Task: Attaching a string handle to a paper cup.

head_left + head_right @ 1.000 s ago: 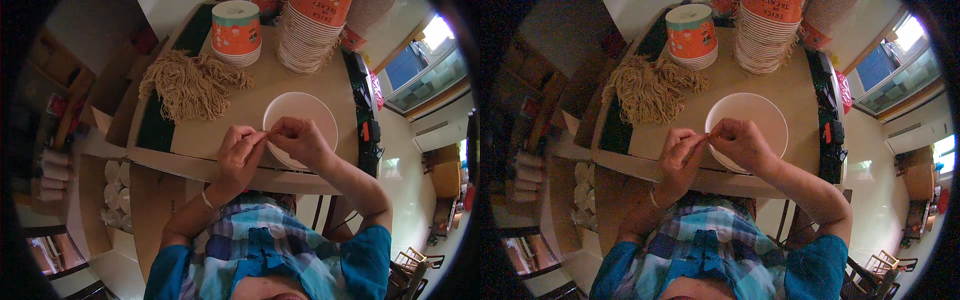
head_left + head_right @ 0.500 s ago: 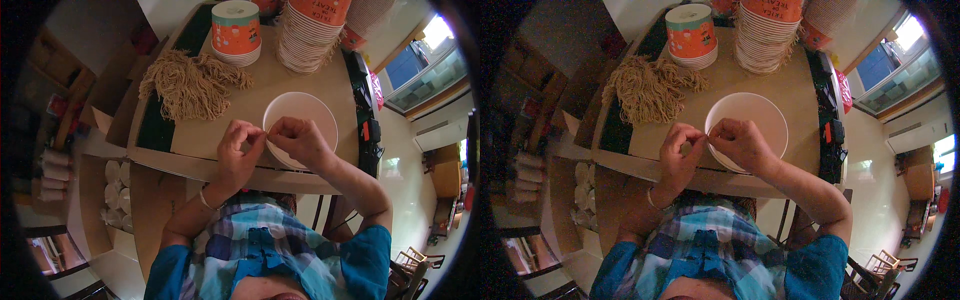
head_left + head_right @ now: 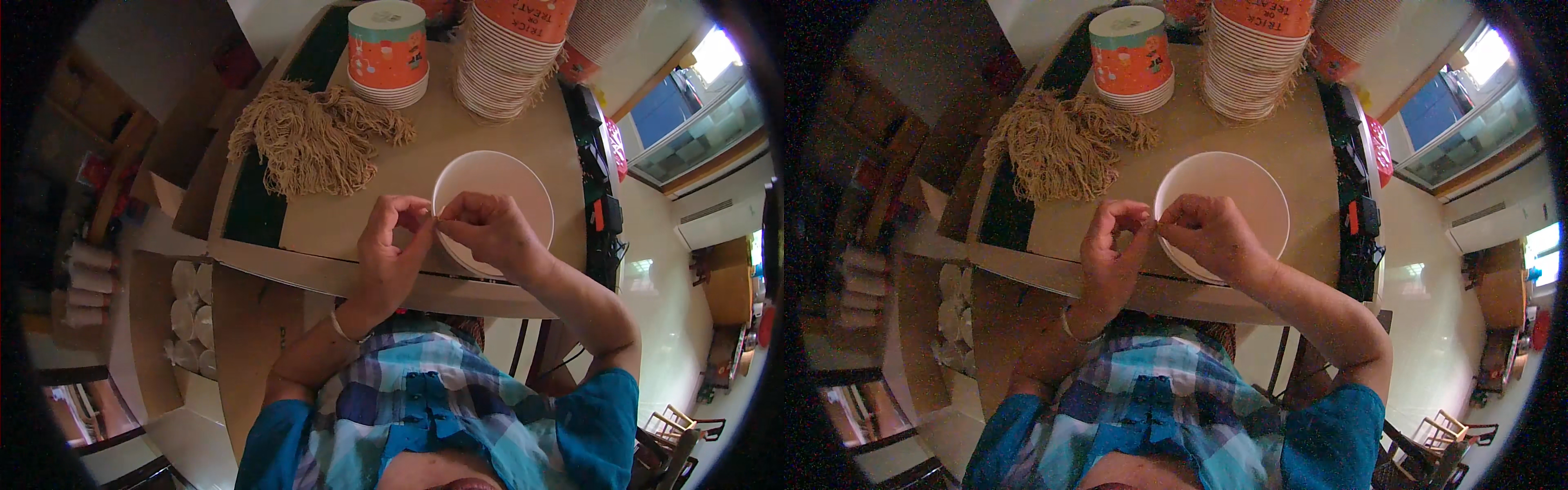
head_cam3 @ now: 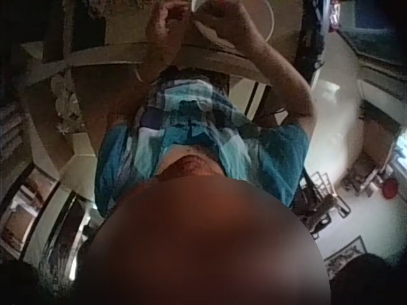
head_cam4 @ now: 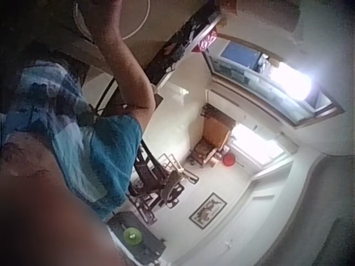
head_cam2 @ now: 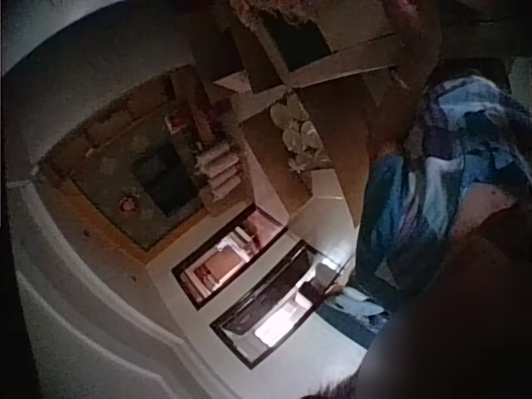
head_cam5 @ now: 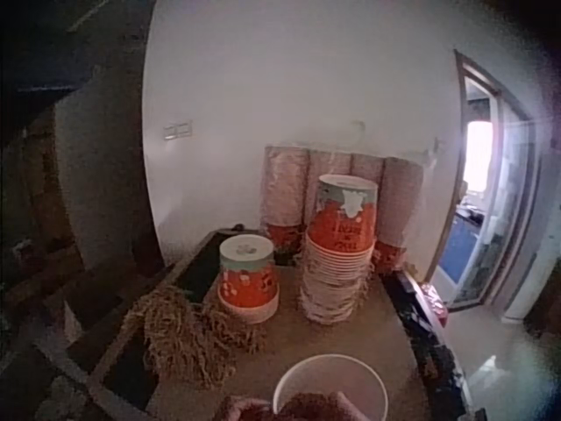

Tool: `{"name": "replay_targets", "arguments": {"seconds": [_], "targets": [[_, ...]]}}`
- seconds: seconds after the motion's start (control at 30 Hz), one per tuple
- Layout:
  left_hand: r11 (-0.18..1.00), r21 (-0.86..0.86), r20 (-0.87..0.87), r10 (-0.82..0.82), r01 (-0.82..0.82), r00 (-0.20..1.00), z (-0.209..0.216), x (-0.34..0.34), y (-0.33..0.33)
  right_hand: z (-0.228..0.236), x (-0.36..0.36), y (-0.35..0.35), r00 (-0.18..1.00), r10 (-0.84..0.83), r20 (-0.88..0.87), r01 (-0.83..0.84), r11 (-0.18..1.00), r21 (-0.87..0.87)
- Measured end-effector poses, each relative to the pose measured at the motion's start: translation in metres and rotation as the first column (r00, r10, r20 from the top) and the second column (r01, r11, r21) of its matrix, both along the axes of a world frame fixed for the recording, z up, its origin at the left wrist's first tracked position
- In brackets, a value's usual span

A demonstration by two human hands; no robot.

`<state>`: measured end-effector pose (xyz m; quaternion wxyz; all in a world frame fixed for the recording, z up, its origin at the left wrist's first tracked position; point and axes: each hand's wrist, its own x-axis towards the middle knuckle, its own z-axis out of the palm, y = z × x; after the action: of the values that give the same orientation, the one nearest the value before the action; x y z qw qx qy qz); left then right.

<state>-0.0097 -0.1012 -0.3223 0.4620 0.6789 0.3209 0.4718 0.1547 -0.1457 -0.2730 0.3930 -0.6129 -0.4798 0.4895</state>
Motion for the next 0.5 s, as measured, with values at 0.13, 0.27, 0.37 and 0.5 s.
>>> {"name": "replay_targets", "arguments": {"seconds": [0.13, 0.27, 0.37, 0.5], "targets": [[0.999, -0.007, 0.047, 0.038, -0.037, 0.998, -0.011, -0.001, 0.000, 0.004, 0.000, 0.000, 0.998, -0.009, -0.059, 0.005, 0.997, -0.076], [0.993, -0.095, 0.250, 0.094, -0.072, 0.964, -0.016, -0.006, 0.001, 0.005, 0.001, 0.000, 0.994, -0.036, -0.099, 0.021, 0.989, -0.143], [0.995, 0.051, 0.086, 0.081, -0.085, 0.993, -0.009, -0.012, 0.000, 0.005, 0.001, -0.001, 0.994, -0.053, -0.096, 0.039, 0.988, -0.147], [0.981, 0.173, -0.096, 0.103, -0.085, 0.990, -0.001, -0.012, -0.009, 0.000, 0.003, -0.001, 0.994, -0.012, -0.111, 0.001, 0.995, -0.095]]}}
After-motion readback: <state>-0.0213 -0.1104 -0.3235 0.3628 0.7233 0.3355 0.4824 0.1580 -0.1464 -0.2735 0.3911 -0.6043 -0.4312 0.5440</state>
